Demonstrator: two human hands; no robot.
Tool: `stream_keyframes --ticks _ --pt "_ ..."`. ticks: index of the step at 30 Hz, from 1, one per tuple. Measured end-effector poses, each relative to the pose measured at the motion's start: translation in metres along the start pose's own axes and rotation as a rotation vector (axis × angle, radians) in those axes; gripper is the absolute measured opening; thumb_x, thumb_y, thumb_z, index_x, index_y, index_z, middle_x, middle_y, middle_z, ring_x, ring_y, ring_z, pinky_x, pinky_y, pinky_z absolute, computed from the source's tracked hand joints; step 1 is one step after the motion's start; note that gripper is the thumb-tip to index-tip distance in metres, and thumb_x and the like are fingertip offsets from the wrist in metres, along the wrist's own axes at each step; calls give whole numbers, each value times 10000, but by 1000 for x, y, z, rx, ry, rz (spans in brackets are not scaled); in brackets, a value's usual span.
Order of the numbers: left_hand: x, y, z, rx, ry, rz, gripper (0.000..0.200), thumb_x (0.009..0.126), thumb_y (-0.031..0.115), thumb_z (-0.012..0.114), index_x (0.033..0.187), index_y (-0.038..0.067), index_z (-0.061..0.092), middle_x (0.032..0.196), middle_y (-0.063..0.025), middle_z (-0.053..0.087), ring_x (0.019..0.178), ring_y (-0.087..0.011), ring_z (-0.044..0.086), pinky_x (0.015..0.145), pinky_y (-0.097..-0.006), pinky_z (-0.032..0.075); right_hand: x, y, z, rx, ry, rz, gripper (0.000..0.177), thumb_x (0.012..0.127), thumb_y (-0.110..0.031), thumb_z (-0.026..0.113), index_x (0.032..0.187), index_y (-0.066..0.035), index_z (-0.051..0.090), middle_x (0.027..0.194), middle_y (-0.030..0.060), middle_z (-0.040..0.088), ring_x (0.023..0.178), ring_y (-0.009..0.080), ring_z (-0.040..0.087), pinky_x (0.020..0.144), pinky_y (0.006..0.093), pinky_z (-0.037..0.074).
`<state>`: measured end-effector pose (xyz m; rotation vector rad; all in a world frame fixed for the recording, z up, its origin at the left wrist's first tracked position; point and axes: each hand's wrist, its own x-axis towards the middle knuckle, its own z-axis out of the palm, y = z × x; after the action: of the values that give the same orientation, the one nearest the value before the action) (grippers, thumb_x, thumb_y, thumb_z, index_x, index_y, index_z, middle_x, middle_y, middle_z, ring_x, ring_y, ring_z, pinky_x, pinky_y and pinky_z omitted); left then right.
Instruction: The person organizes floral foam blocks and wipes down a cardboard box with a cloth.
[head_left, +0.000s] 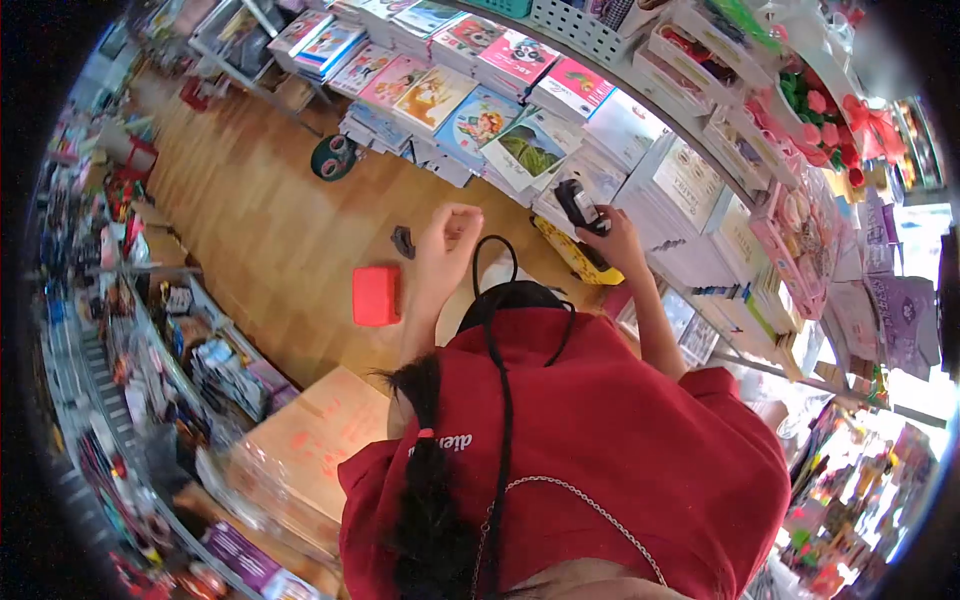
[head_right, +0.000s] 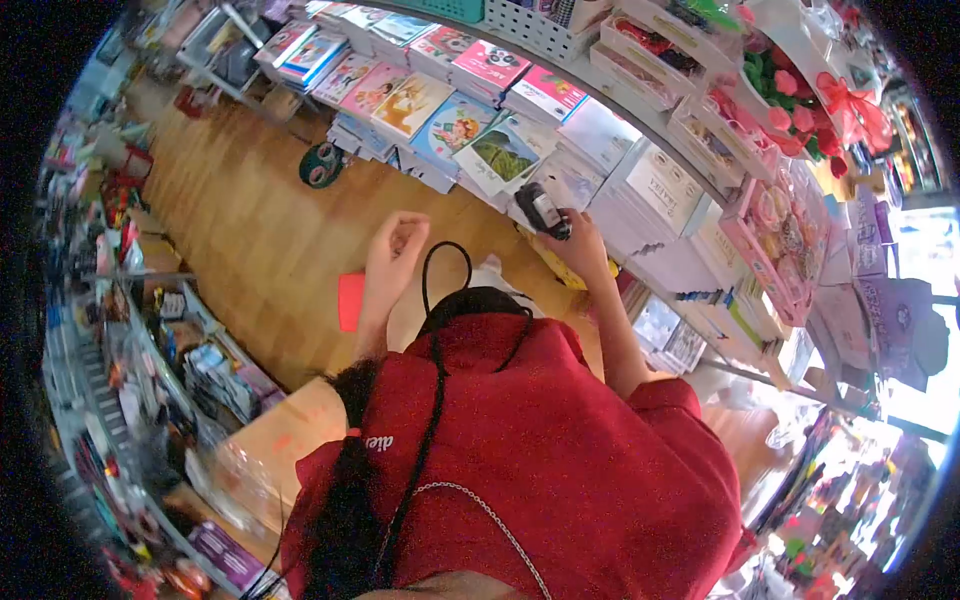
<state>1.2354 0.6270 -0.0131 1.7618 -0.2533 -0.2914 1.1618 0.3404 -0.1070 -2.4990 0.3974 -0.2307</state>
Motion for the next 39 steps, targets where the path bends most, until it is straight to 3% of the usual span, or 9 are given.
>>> stream_keyframes --ticks 6,14,20,26,28,30,32,37,39 --pt "75 -26 -39 -17 51 -52 165 887 165 553 982 34 583 883 -45 607 775 -98 563 691 -235 445 71 182 154 199 -348 784 588 678 -578 676 597 2 612 516 88 556 477 190 566 505 319 472" --pt "129 -47 -93 -10 75 -175 183 908 155 517 1003 4 558 934 -72 601 840 -147 585 745 -255 455 73 142 210 61 336 866 847 652 -446 733 1225 73 385 1129 260 535 1066 346 531 881 379 430" --pt "222 -92 -87 44 -472 -179 164 906 145 514 984 8 561 926 -56 587 804 -128 575 728 -243 460 -61 65 217 24 434 1035 648 794 -302 611 1306 -25 329 1077 261 560 963 397 560 856 438 430" --pt "259 -79 -5 307 -1202 21 124 906 114 504 956 13 558 886 -46 576 783 -110 549 724 -241 462 -259 -74 314 359 793 1800 690 823 -426 544 1337 -60 265 881 219 635 823 364 621 777 414 474" --pt "247 -79 44 319 -1358 153 156 910 150 498 972 23 564 885 -38 578 771 -117 560 705 -246 455 -313 -133 362 119 867 2069 669 821 -416 556 1314 -39 304 822 189 643 707 304 638 724 387 497" --pt "213 -71 88 330 -1480 266 176 912 171 495 977 25 569 886 -37 579 768 -121 566 699 -250 452 -351 -197 396 526 1056 2356 598 835 -383 516 1265 12 385 968 255 613 937 363 595 832 426 453" --pt "155 -50 134 334 -1572 363 185 913 177 497 971 20 574 888 -42 580 774 -123 566 708 -253 452 -360 -260 423 785 1534 2326 546 834 -370 531 1217 10 449 787 208 641 744 314 642 705 404 493" --pt "-37 -40 188 188 -1903 496 192 915 174 499 982 8 570 867 -57 596 768 -123 574 705 -247 443 -365 -354 506 1045 1364 2537 453 836 -376 544 1090 0 538 725 150 644 633 251 633 622 393 497" --pt "-111 -60 196 176 -2093 501 173 911 152 512 962 -1 573 846 -44 603 771 -114 580 684 -235 445 -364 -370 551 1095 1574 2237 348 838 -314 547 865 22 634 792 131 654 664 182 602 625 339 485"
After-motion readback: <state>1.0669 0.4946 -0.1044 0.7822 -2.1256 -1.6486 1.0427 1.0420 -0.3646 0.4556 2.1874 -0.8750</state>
